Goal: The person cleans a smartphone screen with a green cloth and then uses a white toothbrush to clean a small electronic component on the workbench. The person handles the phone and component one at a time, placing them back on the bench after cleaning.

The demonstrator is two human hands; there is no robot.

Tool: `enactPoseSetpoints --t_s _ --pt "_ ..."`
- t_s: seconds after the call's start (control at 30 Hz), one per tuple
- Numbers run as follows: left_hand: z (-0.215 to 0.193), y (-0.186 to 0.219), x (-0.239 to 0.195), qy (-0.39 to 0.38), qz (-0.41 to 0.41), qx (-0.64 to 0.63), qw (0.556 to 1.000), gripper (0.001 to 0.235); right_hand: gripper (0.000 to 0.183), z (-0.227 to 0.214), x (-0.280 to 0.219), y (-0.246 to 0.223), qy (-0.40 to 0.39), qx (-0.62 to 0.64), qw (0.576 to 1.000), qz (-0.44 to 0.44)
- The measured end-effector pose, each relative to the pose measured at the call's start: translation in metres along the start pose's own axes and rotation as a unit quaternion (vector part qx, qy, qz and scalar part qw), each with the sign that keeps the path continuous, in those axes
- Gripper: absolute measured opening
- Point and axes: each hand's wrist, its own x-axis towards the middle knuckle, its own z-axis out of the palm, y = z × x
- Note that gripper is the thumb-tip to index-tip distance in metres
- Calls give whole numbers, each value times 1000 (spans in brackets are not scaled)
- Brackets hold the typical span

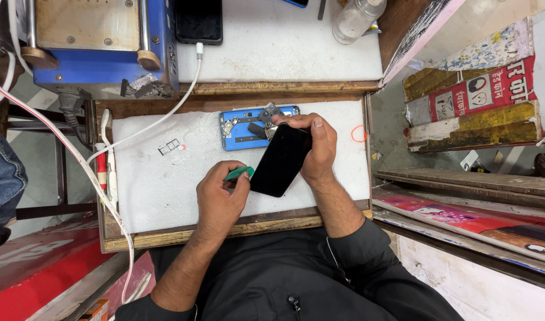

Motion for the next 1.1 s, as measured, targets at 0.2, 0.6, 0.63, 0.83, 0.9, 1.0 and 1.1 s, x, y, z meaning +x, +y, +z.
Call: enactPoseSetpoints --t_s 0.2,0.6,0.63,0.83,0.9,1.0,1.1 --pt "4 -1 0 -12 43 24 999 13 48 0 -1 0 0 3 1000 3" --pt "6 -8 -2 -23 -18 26 999 20 49 -1 -1 0 0 -3 1000 3" --pt "6 -8 -2 -24 -15 28 999 20 49 -1 -1 0 -1 -3 1000 1" --pt "8 -8 -1 -13 4 66 998 19 49 0 -1 1 2 -3 1000 4" --pt "7 -7 0 -17 -4 90 996 18 49 0 -1 1 2 -10 1000 1" --pt "7 -7 1 -20 -5 112 993 18 49 0 -1 1 0 -14 1000 -1" --pt "6 -7 1 -30 2 114 993 17 49 0 -1 1 0 -13 1000 1"
